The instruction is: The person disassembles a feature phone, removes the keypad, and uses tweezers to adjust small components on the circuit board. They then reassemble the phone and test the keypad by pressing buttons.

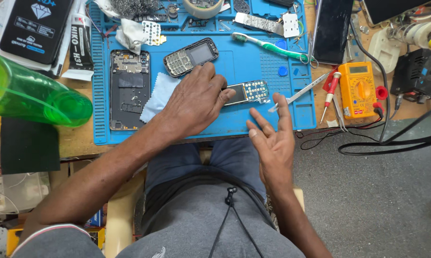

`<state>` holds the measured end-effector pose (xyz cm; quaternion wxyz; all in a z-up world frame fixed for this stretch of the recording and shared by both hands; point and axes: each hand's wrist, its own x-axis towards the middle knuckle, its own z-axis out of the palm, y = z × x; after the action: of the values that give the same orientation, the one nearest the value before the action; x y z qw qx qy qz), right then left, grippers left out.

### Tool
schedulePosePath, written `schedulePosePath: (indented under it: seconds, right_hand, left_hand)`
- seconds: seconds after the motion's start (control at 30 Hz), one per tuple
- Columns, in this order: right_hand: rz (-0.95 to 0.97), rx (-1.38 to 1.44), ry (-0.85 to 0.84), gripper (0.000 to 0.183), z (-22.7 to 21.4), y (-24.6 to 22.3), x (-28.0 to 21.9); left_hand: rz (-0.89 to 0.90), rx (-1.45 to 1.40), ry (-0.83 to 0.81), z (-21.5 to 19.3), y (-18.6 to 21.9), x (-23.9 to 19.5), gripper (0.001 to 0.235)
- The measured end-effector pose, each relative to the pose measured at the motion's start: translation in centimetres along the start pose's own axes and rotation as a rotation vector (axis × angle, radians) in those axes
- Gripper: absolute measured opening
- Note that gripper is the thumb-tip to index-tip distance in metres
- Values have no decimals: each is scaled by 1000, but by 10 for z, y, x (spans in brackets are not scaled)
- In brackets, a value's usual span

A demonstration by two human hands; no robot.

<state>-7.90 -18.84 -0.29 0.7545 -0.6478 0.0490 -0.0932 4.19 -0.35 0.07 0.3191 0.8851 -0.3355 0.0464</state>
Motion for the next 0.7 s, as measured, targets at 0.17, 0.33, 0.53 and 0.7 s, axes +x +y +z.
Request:
schedulePosePath:
  seconds: [0.17, 0.33, 0.53, 0.7]
  right_hand:
    - [8, -55, -36, 83, -9, 7, 32]
    - [-12, -161, -105, 80, -17, 11, 66]
    - [-37, -364, -227, 66, -32, 7, 103]
    - [-101, -649, -57, 25, -40, -18, 70]
  left_hand:
    - [-54, -53, 63, 4, -3, -6, 32]
    - [-211, -51, -82, 5, 6, -9, 34]
    - [0, -303, -35, 14, 30, -31, 31]
    - [-246, -846, 37, 1, 20, -41, 25]
